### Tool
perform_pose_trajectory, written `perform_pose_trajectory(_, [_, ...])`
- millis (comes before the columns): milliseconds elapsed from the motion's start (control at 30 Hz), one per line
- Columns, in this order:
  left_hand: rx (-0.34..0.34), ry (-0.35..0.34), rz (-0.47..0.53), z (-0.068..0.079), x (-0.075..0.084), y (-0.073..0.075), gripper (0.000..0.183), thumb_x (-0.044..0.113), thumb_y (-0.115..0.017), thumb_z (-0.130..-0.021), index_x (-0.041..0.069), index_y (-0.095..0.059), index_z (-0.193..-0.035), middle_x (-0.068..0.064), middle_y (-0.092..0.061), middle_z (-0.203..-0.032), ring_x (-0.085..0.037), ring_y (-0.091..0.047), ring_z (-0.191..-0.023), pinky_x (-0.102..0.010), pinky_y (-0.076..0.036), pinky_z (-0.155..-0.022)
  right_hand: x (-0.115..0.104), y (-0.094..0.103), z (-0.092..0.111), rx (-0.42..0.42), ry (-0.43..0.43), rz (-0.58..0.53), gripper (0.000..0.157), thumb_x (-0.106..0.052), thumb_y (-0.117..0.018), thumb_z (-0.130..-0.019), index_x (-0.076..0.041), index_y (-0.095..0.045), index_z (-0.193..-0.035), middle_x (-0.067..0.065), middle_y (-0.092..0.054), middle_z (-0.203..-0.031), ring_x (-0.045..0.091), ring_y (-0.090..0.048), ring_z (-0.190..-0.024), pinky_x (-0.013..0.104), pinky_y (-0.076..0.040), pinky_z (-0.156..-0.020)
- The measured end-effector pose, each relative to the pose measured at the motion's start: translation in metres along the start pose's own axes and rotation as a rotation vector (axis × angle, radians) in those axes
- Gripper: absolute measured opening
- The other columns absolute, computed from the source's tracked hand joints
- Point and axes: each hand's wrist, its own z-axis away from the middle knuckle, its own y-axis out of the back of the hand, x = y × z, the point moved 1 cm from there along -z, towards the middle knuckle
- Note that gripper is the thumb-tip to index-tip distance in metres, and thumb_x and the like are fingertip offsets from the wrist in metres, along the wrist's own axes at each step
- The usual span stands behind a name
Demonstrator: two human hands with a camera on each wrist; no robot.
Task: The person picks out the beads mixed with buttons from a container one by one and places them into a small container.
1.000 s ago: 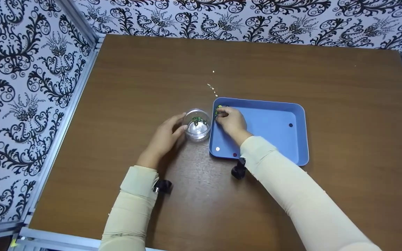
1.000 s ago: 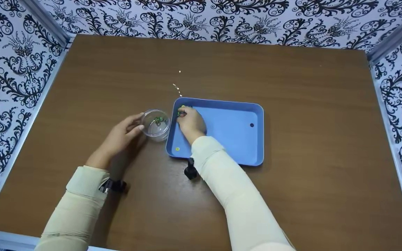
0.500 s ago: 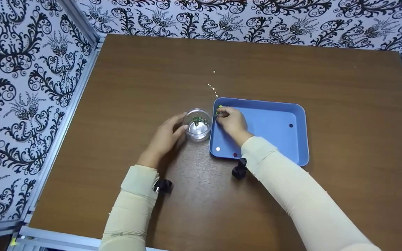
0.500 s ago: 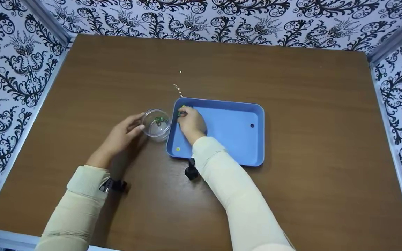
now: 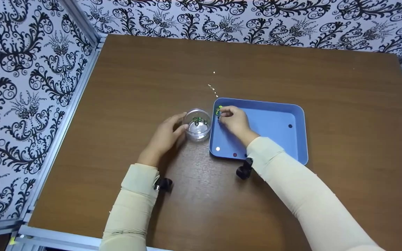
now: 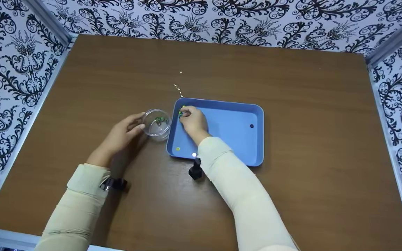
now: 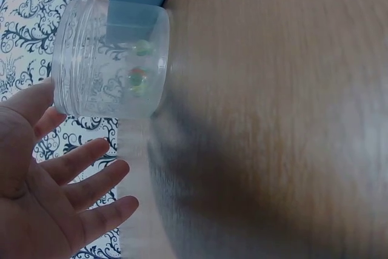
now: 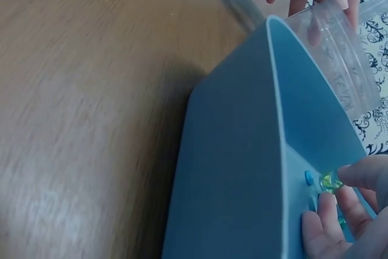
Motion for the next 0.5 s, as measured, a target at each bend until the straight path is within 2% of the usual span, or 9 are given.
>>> perform_pose_trajectory(267, [-0.002, -0.003, -0.002, -0.0003, -0.0001, 0.0003, 0.047, 0.022, -0.057, -0.098, 0.006, -0.049, -0.141, -0.016, -0.049, -0.143, -0.03, -0.04, -0.136, -0.042, -0.028, -0.115, -0.0034, 0.0052, 0.0035, -0.041, -0.05, -0.105, 0.032, 0.008, -0.063, -0.082, 0.007, -0.064, -0.114, 0.005, -0.063, -0.089, 0.006, -0.055, -0.069, 0.017, -0.046, -0.051])
perform_pose_trajectory(500, [-0.002, 0.009, -0.007, -0.0008, -0.0013, 0.0002, 0.047, 0.023, -0.057, -0.098, 0.007, -0.049, -0.141, -0.015, -0.048, -0.144, -0.029, -0.039, -0.136, -0.042, -0.028, -0.116, -0.0089, 0.0082, 0.0065, -0.066, -0.079, -0.119, 0.034, 0.006, -0.063, -0.084, 0.003, -0.063, -0.119, 0.004, -0.062, -0.092, 0.013, -0.061, -0.069, 0.024, -0.053, -0.053])
